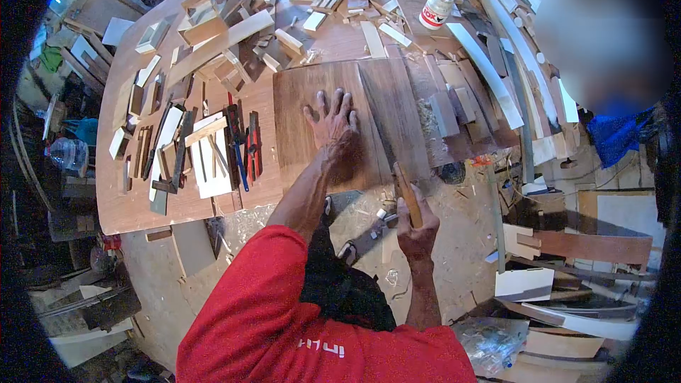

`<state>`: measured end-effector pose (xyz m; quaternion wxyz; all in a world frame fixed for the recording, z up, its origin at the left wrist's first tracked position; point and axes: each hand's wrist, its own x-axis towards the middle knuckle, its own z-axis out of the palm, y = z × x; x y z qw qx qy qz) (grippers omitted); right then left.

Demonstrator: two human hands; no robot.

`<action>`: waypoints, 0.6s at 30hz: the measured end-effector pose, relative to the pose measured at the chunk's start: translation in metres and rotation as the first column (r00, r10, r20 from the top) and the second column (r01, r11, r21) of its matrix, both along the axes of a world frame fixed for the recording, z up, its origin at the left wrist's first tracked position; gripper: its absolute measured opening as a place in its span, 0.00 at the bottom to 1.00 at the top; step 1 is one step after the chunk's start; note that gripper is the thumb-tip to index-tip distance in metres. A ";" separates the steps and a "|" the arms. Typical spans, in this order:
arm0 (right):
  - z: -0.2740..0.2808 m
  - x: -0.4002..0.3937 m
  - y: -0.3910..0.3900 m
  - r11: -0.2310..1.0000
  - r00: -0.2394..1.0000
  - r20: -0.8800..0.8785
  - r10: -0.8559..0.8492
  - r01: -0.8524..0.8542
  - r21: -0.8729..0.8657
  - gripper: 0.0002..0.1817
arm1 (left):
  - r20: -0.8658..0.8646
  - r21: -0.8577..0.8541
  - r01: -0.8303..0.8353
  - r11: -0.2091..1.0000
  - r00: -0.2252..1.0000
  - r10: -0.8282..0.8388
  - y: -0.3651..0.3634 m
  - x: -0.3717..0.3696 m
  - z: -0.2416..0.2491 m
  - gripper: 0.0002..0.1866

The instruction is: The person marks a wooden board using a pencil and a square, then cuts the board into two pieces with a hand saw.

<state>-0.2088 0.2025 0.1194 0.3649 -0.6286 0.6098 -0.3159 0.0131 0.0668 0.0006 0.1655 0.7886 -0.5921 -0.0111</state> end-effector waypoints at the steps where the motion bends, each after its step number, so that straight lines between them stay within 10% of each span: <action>1: 0.003 -0.005 0.007 1.000 1.000 -0.001 0.003 -0.003 -0.008 0.18 | 0.000 -0.009 -0.001 1.000 1.000 0.001 -0.002 0.000 0.002 0.26; 18: 0.006 -0.014 0.036 0.994 0.999 0.035 -0.023 0.027 -0.106 0.18 | -0.008 -0.039 0.006 0.999 1.000 -0.007 -0.004 0.004 -0.007 0.26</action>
